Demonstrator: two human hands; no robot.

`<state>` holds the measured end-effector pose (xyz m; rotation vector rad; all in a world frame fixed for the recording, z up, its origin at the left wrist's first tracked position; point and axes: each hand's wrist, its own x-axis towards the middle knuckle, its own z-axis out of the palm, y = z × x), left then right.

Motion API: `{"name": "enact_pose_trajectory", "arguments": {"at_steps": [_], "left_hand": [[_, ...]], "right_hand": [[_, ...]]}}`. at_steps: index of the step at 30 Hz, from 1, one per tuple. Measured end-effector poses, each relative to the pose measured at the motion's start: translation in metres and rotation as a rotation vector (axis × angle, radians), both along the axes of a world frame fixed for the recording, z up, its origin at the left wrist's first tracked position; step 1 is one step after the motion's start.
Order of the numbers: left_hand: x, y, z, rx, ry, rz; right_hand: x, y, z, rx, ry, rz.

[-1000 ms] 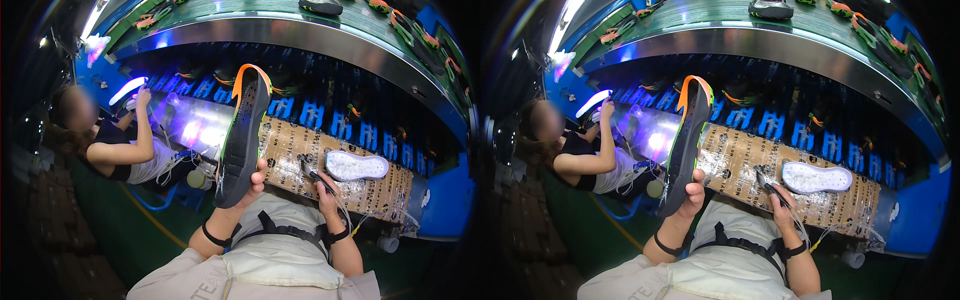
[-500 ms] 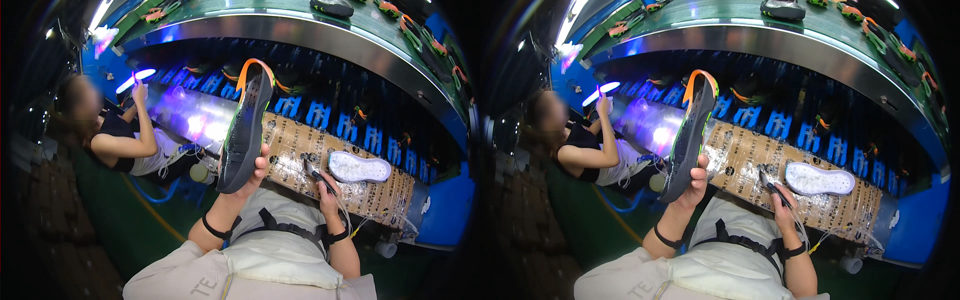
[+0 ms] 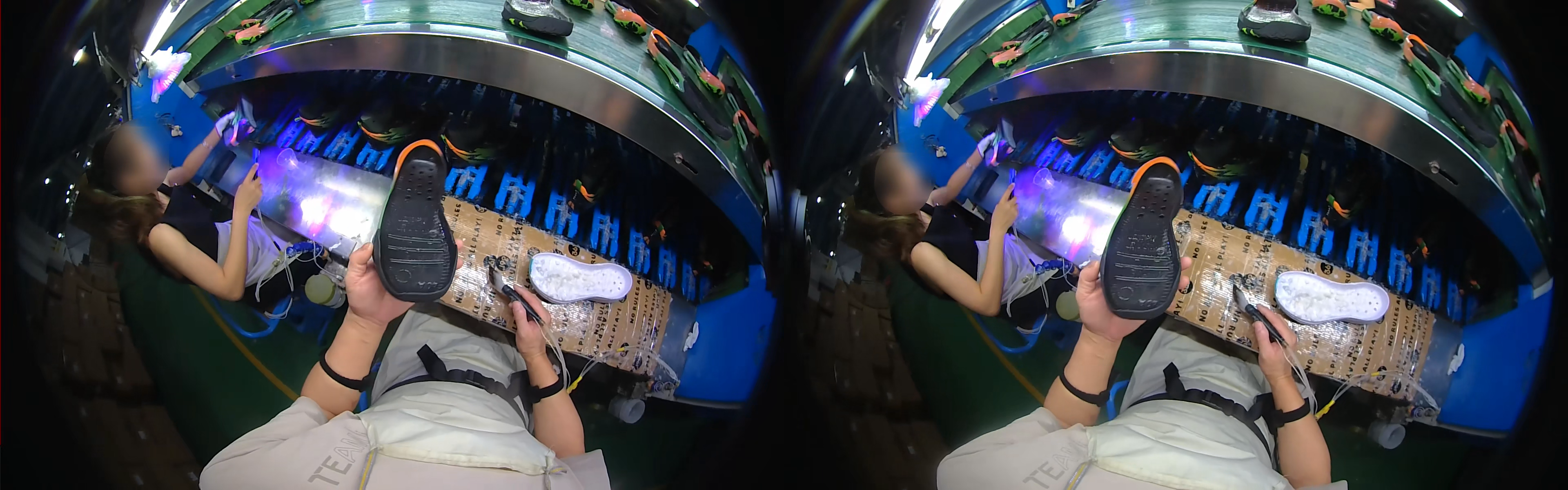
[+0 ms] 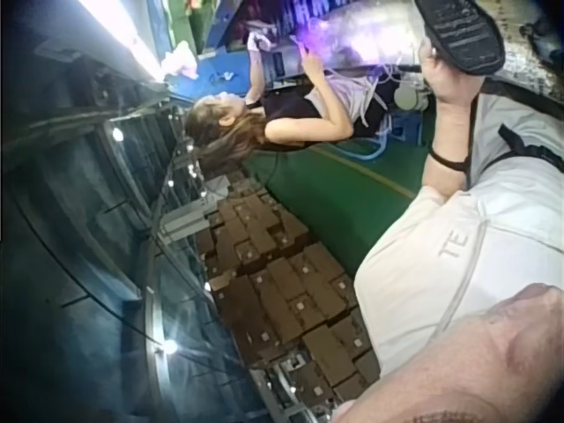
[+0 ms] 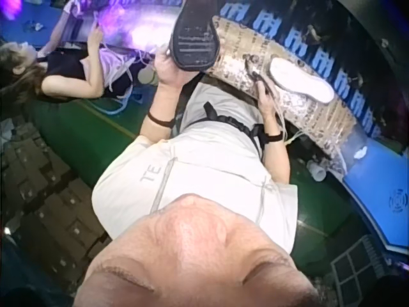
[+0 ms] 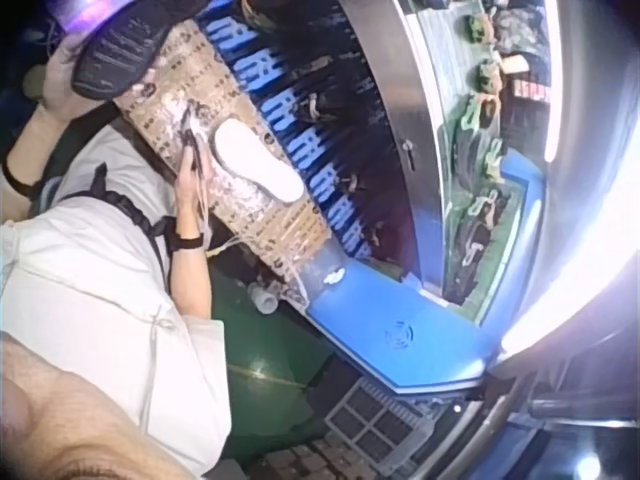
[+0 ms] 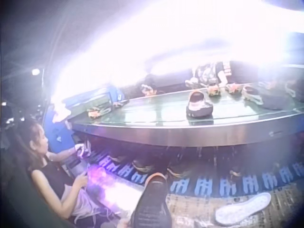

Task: Applying glue or primer to shoe outsoles at a factory workstation.

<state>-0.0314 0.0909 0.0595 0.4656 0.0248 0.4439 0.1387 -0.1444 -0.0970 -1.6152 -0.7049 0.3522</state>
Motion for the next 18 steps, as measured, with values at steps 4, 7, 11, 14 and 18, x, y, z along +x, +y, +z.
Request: {"name": "enact_pose_trajectory", "arguments": {"at_steps": [4,7,11,14,18], "left_hand": [[-0.013,-0.001,-0.027,0.188,0.192,0.198],[-0.017,-0.004,-0.03,0.383,0.296,0.301],[-0.014,-0.004,-0.022,0.468,0.287,0.285],[-0.013,-0.003,-0.019,0.527,0.283,0.305],[-0.012,-0.003,-0.015,0.545,0.273,0.284]], "right_hand": [[-0.001,0.004,0.0,0.021,-0.057,-0.004],[0.001,0.004,0.005,-0.015,0.0,0.026],[0.003,0.003,0.003,0.026,-0.093,-0.001],[0.001,0.002,0.006,-0.022,-0.012,0.016],[0.002,0.004,0.01,-0.016,0.004,0.015]]}}
